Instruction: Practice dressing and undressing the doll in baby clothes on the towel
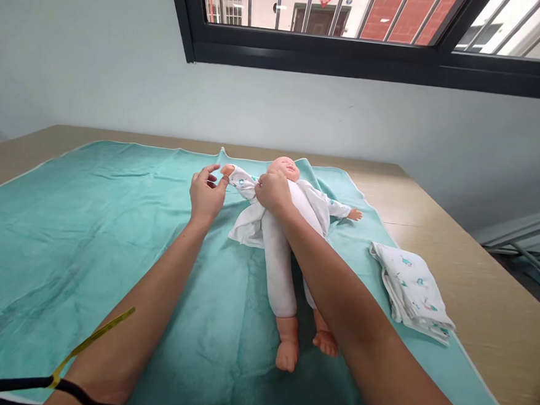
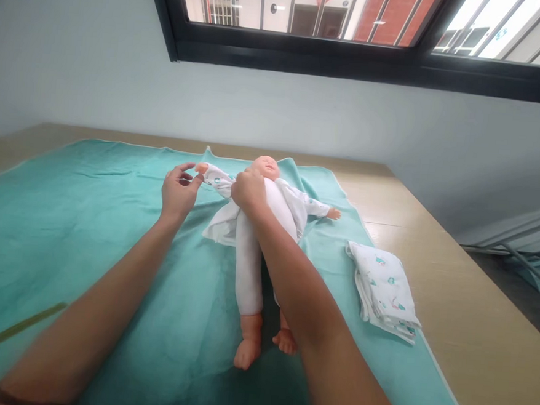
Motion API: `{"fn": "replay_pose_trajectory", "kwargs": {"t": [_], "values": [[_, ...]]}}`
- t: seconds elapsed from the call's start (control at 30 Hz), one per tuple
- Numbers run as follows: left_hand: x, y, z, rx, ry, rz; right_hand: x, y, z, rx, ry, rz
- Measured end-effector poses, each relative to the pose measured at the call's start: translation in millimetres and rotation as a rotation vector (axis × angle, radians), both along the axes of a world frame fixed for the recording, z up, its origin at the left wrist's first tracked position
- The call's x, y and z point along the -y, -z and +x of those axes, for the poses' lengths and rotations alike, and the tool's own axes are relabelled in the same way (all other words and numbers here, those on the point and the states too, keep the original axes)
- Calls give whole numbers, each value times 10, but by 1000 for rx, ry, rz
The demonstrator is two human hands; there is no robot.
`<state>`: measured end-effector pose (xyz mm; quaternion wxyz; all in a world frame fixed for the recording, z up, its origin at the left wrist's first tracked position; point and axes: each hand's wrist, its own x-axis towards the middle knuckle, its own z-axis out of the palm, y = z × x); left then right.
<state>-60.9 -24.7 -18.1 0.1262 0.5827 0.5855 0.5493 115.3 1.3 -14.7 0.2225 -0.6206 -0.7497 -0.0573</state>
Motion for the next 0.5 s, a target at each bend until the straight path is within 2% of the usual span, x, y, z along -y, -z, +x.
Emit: {"fn": "replay_pose_trajectory", "kwargs": {"t": [0.17, 0.3, 0.4, 0.5], "values": [[20, -118, -77, -262, 57, 91, 16, -14, 7, 16, -37, -29], [-5, -110, -95, -476, 154, 73, 52, -23, -32, 44, -114, -25], [-16, -95, -92, -435, 145, 13, 67, -22, -65, 97, -107, -20], [-27, -108, -191, -265, 126, -64, 62, -38, -42, 116, 27, -28]]}}
